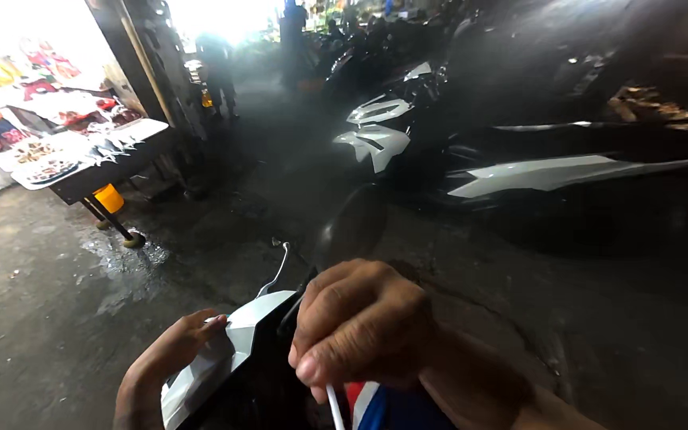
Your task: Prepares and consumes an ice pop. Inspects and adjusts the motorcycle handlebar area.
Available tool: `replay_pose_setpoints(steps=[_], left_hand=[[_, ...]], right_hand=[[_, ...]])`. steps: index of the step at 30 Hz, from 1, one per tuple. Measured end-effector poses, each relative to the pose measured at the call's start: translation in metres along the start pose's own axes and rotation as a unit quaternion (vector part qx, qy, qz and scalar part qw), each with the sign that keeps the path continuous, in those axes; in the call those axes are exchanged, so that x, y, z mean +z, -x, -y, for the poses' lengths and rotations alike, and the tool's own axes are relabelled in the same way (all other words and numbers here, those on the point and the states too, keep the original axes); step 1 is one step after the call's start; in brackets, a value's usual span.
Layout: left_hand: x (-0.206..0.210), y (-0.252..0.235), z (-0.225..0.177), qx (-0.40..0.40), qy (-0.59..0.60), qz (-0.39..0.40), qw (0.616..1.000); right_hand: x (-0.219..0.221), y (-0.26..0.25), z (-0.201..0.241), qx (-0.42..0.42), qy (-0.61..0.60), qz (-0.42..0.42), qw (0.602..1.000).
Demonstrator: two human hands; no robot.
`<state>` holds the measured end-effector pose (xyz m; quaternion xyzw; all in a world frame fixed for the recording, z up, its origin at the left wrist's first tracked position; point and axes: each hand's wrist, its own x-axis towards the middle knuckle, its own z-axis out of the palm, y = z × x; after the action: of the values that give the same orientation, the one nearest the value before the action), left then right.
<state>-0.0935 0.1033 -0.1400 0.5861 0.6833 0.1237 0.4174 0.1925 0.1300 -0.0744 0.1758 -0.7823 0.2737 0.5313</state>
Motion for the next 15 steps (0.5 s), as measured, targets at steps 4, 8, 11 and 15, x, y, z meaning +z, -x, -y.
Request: replay_pose_setpoints(steps=[4, 8, 11, 15], left_hand=[[0.0, -0.002, 0.001, -0.018, -0.009, 0.004, 1.0], [0.001, -0.002, 0.008, -0.009, -0.009, -0.004, 1.0], [0.004, -0.011, 0.026, 0.027, 0.008, -0.024, 0.999], [0.003, -0.016, 0.027, 0.012, 0.004, -0.006, 1.0]], right_hand=[[0.006, 0.011, -0.018, 0.037, -0.001, 0.005, 0.999], [0.022, 0.019, -0.027, 0.043, -0.005, 0.02, 0.999], [0.03, 0.02, -0.032, 0.048, -0.017, 0.049, 0.998], [0.027, 0.024, -0.037, 0.074, -0.024, 0.086, 0.993]])
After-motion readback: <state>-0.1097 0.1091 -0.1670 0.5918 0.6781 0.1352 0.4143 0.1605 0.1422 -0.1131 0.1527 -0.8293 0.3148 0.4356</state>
